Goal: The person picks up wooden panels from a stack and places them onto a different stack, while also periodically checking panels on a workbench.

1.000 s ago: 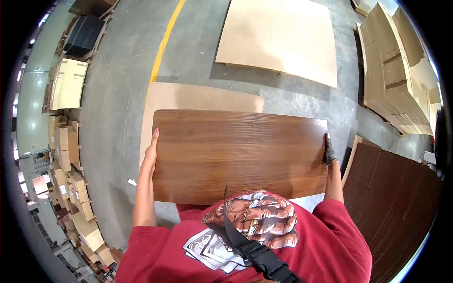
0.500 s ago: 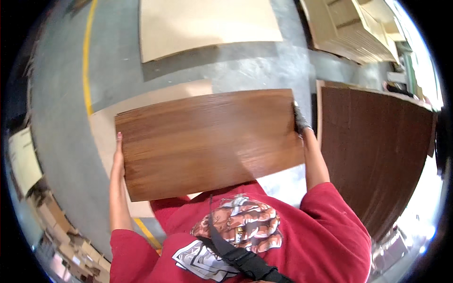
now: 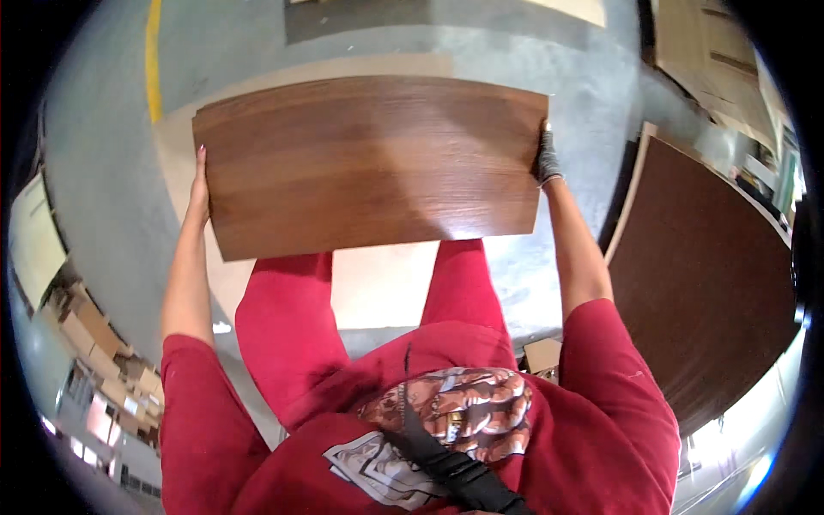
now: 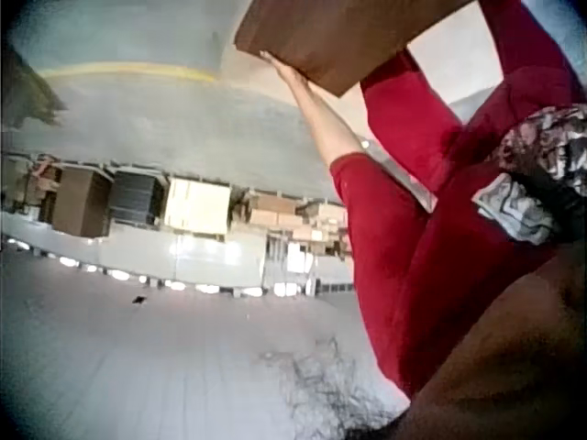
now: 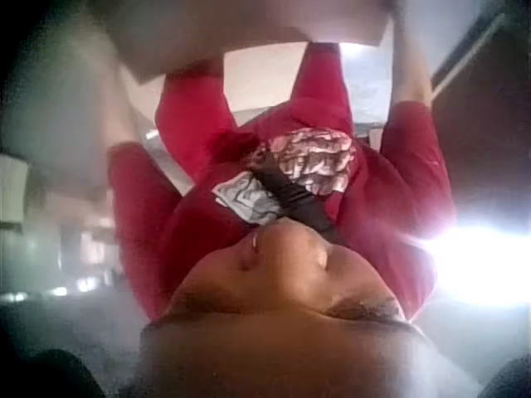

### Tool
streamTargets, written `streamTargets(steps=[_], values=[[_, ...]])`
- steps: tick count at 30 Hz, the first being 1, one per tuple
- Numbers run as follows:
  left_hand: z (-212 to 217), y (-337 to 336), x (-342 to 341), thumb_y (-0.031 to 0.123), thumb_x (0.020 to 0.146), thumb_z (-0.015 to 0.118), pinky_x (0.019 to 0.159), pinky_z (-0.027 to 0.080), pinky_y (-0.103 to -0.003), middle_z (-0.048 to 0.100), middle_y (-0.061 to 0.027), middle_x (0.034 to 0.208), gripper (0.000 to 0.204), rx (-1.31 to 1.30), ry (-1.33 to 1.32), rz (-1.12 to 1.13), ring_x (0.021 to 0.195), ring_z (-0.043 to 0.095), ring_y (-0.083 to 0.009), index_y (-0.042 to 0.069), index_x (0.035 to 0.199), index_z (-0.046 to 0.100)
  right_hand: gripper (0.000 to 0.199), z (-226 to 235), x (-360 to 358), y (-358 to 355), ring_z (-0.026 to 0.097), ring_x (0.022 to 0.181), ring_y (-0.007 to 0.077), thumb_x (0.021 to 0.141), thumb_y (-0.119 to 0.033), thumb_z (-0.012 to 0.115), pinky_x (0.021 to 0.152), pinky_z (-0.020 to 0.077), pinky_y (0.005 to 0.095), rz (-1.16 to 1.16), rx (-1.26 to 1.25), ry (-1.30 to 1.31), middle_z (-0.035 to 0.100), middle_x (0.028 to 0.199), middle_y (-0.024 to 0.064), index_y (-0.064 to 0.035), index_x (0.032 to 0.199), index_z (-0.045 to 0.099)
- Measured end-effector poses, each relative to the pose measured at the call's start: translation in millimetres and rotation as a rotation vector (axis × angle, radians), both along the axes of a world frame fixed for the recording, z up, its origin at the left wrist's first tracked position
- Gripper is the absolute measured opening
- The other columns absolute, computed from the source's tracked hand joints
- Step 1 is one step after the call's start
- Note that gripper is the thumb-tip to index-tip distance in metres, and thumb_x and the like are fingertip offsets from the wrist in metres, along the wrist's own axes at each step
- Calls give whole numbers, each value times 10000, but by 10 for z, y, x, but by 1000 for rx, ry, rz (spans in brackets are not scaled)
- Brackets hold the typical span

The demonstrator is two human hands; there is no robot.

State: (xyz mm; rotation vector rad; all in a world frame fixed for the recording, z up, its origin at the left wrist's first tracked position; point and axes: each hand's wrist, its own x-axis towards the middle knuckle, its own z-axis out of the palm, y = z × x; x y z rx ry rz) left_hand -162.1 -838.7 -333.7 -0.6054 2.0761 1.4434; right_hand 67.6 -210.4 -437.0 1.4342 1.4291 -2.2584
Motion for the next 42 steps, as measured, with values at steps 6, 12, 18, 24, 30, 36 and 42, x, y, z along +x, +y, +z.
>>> streamTargets(steps=[6, 12, 18, 24, 30, 36, 42], values=[[-495, -393, -216, 805, 693, 474, 1044, 299, -348, 411, -165, 1370, 1096, -125, -255, 54, 1247, 405, -253, -55, 1361, 344, 845, -353, -145, -232, 459, 1148, 257, 807, -700, 443, 989, 362, 377, -50, -87, -86, 478, 1303, 102, -54, 1349, 401], [-943, -881, -185, 812, 672, 493, 1032, 315, -365, 424, -158, 1358, 1123, -161, -210, 96, 1235, 420, -257, -70, 1352, 349, 812, -552, -378, -491, 435, 1173, 237, 835, -679, 419, 1015, 345, 369, 5, -72, -56, 458, 1324, 80, -69, 1370, 376], [-1328, -973, -341, 750, 765, 448, 1073, 239, -351, 282, -121, 1462, 985, -118, -179, 35, 1332, 288, -241, 44, 1428, 265, 794, -730, -601, -649, 440, 1173, 249, 836, -657, 450, 1003, 348, 367, -24, -21, -22, 469, 1318, 94, -48, 1344, 406], [-1834, -1195, -600, 766, 772, 400, 1085, 209, -368, 249, -109, 1479, 987, -65, -261, -14, 1348, 255, -246, 69, 1446, 217, 795, -968, -736, -801, 432, 1188, 249, 841, -660, 432, 1027, 328, 364, -28, -10, -29, 457, 1336, 86, -57, 1358, 389], [-1916, -863, -658, 792, 749, 393, 1081, 227, -403, 252, -140, 1471, 1046, -92, -259, -31, 1331, 279, -288, 45, 1448, 179, 815, -1118, -834, -801, 433, 1178, 247, 840, -680, 403, 1022, 325, 351, 6, 123, -88, 455, 1342, 80, -59, 1367, 384], [-1967, -718, -704, 787, 744, 416, 1072, 246, -397, 305, -149, 1441, 1051, -130, -151, -27, 1309, 318, -291, 24, 1437, 211, 765, -1294, -885, -783, 375, 1171, 185, 863, -656, 395, 1012, 305, 329, -17, 76, -109, 407, 1353, 23, -104, 1391, 358], [-2151, -887, -883, 827, 700, 413, 1071, 239, -359, 332, -170, 1429, 1096, -232, -287, -41, 1308, 329, -268, -22, 1387, 317, 708, -1566, -896, -661, 409, 1133, 198, 873, -628, 414, 988, 339, 334, -18, 40, -82, 461, 1288, 26, -107, 1352, 411]])
